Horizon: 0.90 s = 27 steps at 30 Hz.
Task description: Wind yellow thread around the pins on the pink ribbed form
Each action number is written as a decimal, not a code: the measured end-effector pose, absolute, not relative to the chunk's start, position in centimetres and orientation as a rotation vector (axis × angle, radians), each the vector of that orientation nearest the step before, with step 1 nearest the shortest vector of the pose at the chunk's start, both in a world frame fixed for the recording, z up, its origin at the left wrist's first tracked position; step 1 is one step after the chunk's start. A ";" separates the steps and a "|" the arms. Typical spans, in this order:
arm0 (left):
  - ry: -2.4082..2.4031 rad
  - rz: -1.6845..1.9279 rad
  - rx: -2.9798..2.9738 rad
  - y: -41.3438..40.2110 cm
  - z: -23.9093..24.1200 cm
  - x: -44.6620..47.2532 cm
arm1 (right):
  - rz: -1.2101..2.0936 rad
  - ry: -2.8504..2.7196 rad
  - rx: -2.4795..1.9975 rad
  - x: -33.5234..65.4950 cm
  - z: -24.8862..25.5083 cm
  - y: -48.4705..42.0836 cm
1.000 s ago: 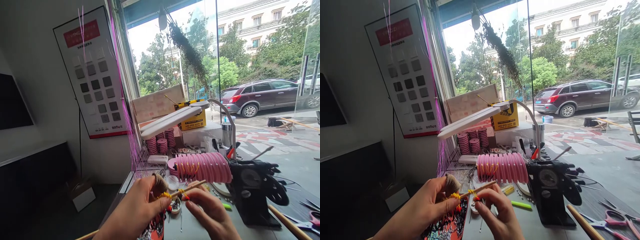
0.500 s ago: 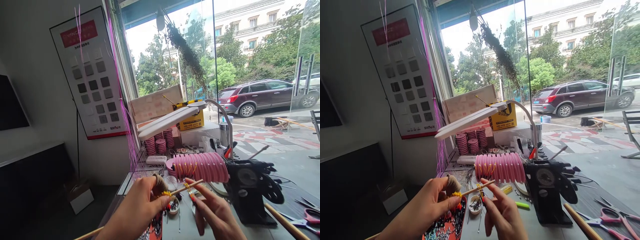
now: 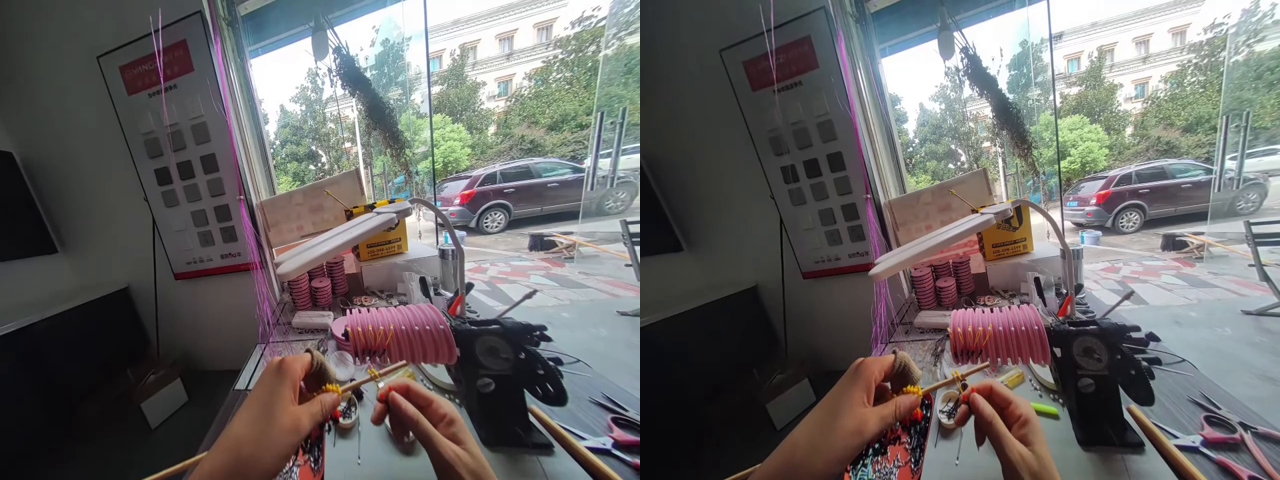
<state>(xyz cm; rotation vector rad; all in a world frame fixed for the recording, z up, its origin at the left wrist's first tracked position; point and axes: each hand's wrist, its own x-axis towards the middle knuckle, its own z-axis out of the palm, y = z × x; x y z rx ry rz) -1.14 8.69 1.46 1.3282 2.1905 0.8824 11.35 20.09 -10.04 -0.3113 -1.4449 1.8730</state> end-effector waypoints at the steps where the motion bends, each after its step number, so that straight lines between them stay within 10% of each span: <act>1: 2.196 0.875 1.340 8.7 1.5 -1.2 | 1.737 -1.455 -0.378 11.4 -10.0 20.1; 14: 2.202 0.854 1.341 8.6 1.2 -1.5 | 0.594 -1.887 -1.001 13.4 -8.0 24.9; 27: 2.176 0.902 1.320 8.9 1.6 -0.9 | 0.681 -1.976 -0.911 12.6 -8.6 23.7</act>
